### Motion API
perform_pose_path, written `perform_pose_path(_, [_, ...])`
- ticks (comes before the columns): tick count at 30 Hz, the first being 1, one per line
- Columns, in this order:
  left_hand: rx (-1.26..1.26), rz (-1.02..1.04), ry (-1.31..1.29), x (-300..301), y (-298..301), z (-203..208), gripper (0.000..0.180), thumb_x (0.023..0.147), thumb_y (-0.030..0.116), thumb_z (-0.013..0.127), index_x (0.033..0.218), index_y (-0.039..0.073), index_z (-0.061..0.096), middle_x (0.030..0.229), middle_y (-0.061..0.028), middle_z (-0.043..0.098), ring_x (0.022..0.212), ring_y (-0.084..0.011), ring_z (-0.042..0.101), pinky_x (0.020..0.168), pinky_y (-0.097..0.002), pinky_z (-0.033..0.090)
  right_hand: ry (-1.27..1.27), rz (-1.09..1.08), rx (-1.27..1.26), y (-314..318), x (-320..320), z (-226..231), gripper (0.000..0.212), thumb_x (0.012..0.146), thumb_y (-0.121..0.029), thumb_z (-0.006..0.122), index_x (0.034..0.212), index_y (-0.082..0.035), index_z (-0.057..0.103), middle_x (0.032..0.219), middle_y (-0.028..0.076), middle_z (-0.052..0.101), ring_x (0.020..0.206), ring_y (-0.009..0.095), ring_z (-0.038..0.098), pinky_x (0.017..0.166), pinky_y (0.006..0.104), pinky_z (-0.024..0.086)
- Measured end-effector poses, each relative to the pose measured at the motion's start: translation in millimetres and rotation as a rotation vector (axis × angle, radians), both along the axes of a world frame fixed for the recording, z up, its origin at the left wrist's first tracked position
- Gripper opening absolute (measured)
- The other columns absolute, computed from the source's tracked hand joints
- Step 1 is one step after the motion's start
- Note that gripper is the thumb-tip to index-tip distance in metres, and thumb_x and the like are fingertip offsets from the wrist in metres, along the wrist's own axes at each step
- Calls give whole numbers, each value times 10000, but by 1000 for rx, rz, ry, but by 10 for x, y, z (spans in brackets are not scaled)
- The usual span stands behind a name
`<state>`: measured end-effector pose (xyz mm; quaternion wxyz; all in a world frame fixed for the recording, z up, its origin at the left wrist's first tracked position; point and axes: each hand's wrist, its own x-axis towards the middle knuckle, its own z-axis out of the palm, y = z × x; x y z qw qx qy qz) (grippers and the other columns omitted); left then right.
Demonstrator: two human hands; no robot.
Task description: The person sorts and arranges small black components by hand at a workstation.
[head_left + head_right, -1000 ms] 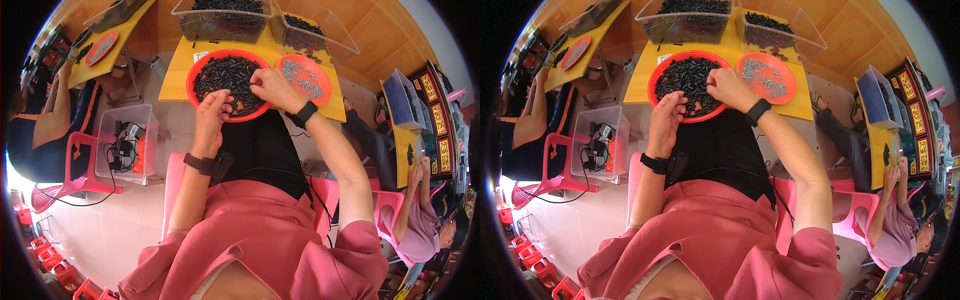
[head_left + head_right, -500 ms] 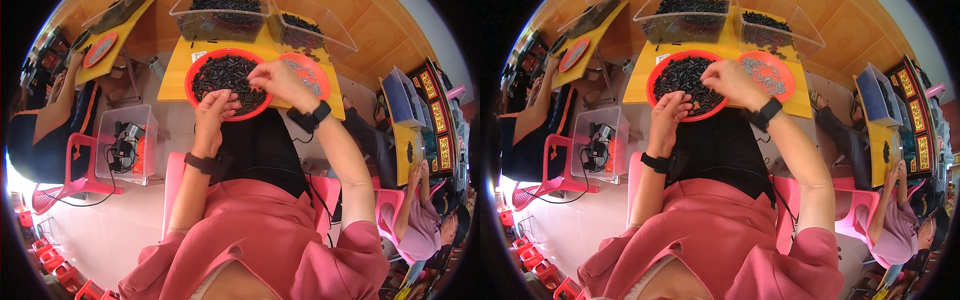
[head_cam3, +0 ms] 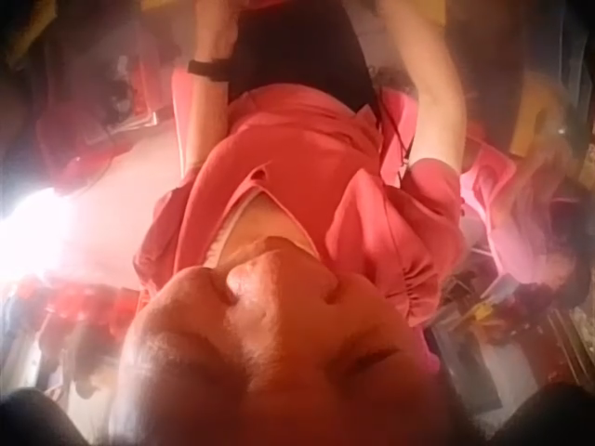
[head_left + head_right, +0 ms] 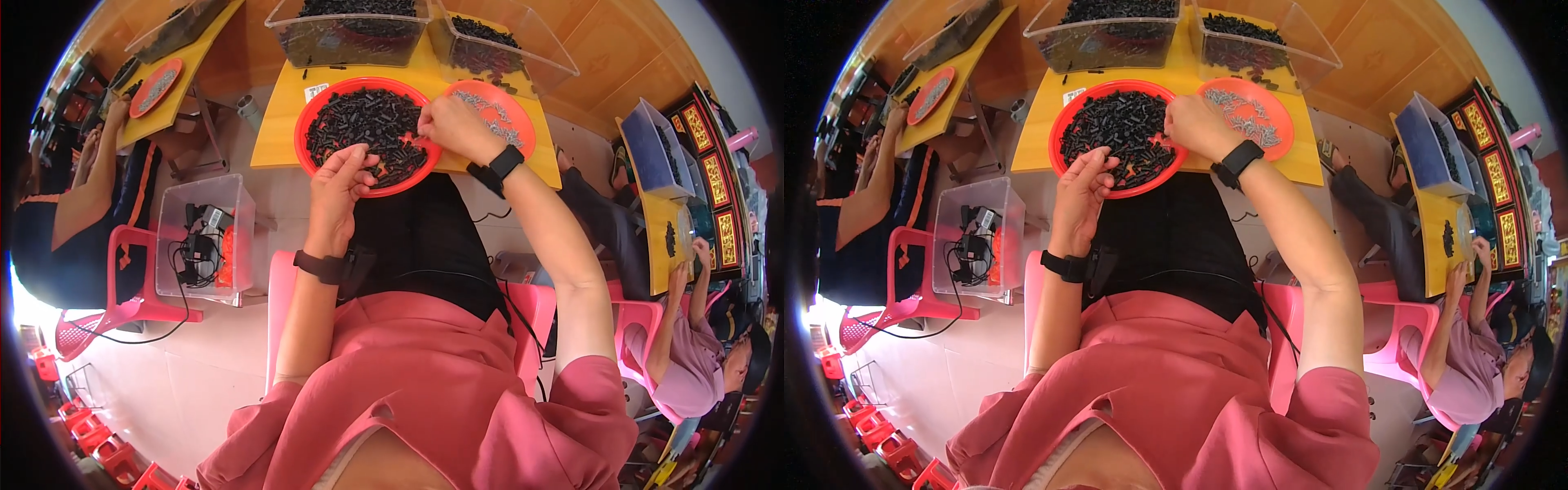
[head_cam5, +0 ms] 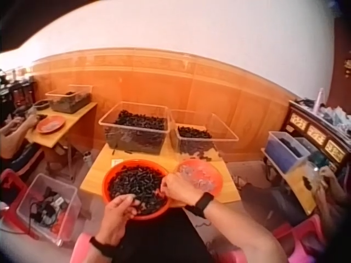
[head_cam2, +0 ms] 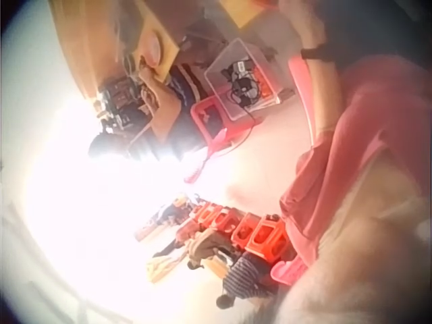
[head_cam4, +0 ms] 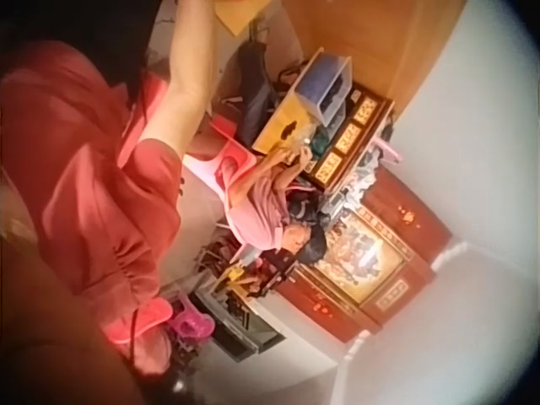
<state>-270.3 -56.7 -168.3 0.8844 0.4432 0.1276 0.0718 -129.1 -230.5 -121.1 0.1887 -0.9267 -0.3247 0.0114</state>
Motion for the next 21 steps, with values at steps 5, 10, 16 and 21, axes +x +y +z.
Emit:
perform_pose_path(5, [0, -3, -9, 4, 8, -4, 204, 901, 186, 615, 1032, 30, 620, 891, -76, 674, 619, -64, 584, 535, -158, 454, -83, 12, -65, -50, 80, -104, 82, 729, -85, 602, 736, -54, 678, 740, 209, 639, 742, 379, 633, 670, 458, 507])
perform_pose_path(10, [-1, -1, -15, -7, 16, -11, 206, 904, 187, 612, 1038, 31, 615, 894, -72, 672, 621, -62, 585, 537, -158, 455, -104, 29, -98, -13, -36, -156, 99, 748, -101, 594, 735, -57, 682, 743, 210, 639, 754, 383, 634, 667, 465, 509])
perform_pose_path(16, [30, -1, -15, 15, -55, -1, 213, 902, 196, 616, 1048, 41, 616, 895, -61, 671, 635, -61, 585, 549, -163, 448, -176, 34, -108, -16, 19, -361, 128, 741, -179, 626, 702, -77, 693, 692, 160, 641, 715, 336, 645, 632, 452, 512])
perform_pose_path(21, [85, 28, -8, -5, -40, 12, 224, 908, 175, 604, 1083, 36, 611, 892, -65, 660, 628, -68, 546, 552, -179, 414, -268, 52, -68, 127, -198, -242, 101, 709, -83, 590, 711, -1, 649, 713, 220, 636, 688, 370, 647, 595, 460, 519])
